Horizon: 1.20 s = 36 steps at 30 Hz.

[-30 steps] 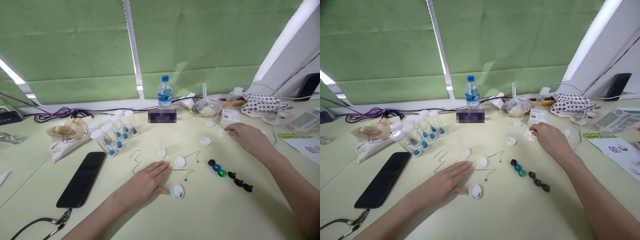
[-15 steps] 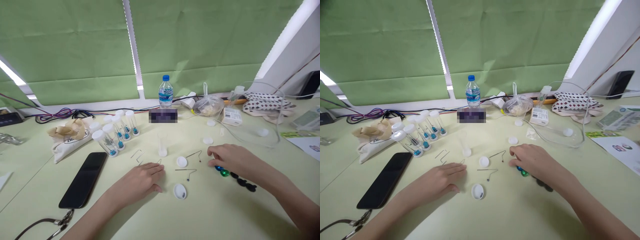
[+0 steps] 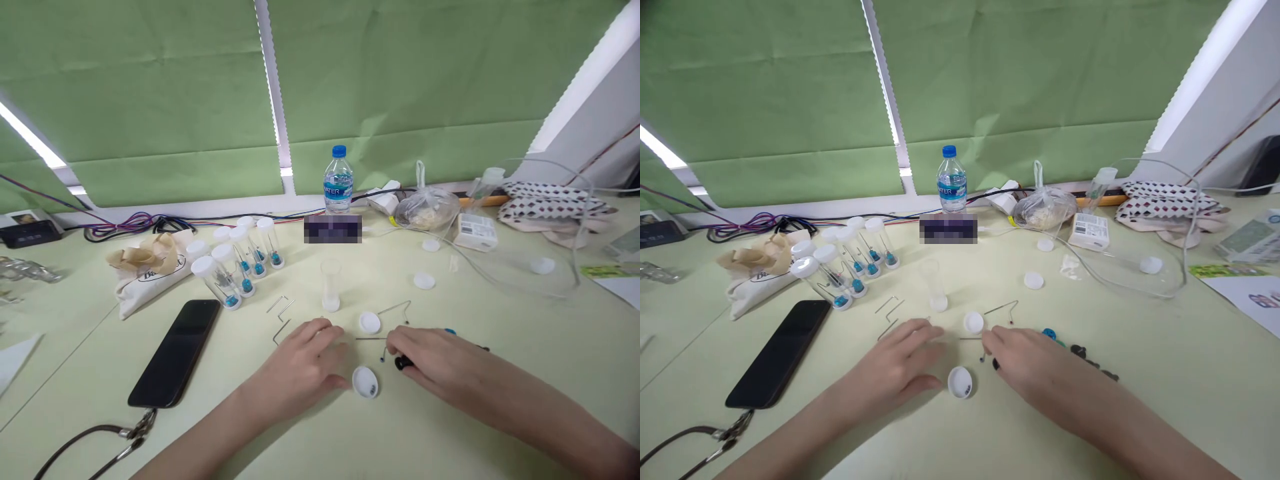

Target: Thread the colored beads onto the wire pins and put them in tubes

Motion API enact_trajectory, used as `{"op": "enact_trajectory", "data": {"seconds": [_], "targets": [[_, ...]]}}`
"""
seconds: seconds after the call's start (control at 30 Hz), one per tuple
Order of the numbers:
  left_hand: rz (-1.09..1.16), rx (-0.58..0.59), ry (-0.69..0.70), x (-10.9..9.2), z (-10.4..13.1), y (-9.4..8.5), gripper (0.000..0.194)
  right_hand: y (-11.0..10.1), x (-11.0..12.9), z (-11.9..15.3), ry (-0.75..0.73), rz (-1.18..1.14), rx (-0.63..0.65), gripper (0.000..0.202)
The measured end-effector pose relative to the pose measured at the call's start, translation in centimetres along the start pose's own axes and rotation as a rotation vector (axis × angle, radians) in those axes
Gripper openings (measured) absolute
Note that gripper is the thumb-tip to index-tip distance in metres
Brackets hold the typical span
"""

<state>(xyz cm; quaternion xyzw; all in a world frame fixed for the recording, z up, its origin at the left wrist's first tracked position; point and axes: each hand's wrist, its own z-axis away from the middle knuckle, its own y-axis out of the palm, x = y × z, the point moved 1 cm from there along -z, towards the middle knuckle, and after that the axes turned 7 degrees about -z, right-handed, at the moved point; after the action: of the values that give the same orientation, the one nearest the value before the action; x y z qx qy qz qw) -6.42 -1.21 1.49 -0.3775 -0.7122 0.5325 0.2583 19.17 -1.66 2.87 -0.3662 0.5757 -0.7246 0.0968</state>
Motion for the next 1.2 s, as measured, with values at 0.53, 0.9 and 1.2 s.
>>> {"op": "enact_trajectory", "data": {"seconds": [0.53,0.9,1.2], "targets": [[0.132,0.07,-0.07,-1.7,-0.1,0.5,0.015,0.4,-1.3,-2.4,0.045,0.191,-0.165,0.021],[0.113,0.094,-0.21,0.7,0.0,-1.4,0.04,1.3,-0.9,-2.4,-0.064,0.415,-0.183,0.035],[-0.271,0.144,-0.582,6.7,0.9,-1.5,0.016,-2.5,-1.7,-0.7,0.054,0.062,-0.207,0.018]]}}
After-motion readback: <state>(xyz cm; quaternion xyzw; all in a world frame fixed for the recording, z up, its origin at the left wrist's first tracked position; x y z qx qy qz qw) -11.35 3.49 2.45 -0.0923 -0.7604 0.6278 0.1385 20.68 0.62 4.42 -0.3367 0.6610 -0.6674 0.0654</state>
